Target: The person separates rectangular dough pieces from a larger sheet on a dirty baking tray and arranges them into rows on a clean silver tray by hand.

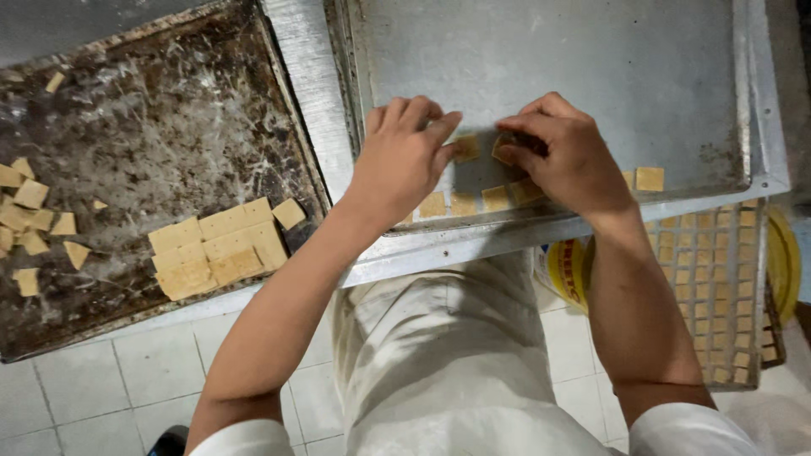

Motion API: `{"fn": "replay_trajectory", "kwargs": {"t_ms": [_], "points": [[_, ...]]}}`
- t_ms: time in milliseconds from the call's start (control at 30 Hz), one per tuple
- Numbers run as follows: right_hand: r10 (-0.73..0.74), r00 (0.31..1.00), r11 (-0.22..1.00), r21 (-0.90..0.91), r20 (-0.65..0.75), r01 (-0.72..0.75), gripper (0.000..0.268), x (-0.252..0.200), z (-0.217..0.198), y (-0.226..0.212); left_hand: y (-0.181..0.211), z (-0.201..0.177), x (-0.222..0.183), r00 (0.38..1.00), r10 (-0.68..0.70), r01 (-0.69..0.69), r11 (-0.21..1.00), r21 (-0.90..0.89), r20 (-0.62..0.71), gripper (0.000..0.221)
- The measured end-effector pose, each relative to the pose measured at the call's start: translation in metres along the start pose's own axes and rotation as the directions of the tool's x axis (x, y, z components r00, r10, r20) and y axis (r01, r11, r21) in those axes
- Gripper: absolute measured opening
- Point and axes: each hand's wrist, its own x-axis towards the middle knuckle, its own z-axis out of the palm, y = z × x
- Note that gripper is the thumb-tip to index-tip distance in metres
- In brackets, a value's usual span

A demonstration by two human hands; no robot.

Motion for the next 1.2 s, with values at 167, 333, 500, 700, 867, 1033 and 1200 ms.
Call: {"fn": "replay_trajectory", "kwargs": {"t_ms": [167,333,500,700,867,1033,1200], "points": [[-0.062,0.997,0.998,0.001,0.04,0.062,0.023,-0.007,0.012,0.009,0.008,0.01,-0.005,0.984,-0.063,0.056,0.997,0.047,0.164,0.021],[-0.118,0.992,0.988,-0.1,0.036,0.121,0.023,0.002,0.014,-0.006,0.007,-0.018,-0.025,0.996,-0.055,0.055,0.998,0.006,0.063,0.027],[-0.203,0.978,0.978,0.048,0.045,0.201,0.019,0.021,0.036,-0.041,-0.022,-0.089,-0.072,0.966,-0.236,0.24,0.971,0.02,-0.108,0.028],[-0.517,0.849,0.855,0.027,0.106,0.518,0.016,0.047,0.118,-0.121,-0.058,-0.142,-0.138,0.88,-0.47,0.476,0.868,0.145,-0.075,0.024],[-0.668,0.717,0.672,-0.253,0.197,0.696,0.009,0.053,0.145,-0.152,-0.05,-0.134,-0.152,0.888,-0.45,0.459,0.881,0.116,-0.096,0.021],[-0.403,0.914,0.895,0.228,0.047,0.383,0.008,0.058,0.14,-0.138,-0.032,-0.12,-0.142,0.83,-0.543,0.527,0.838,-0.14,-0.126,0.021],[-0.159,0.984,0.838,0.539,0.083,0.09,0.011,0.053,0.112,-0.113,-0.025,-0.08,-0.105,0.713,-0.701,0.496,0.519,-0.697,-0.014,0.023]]}}
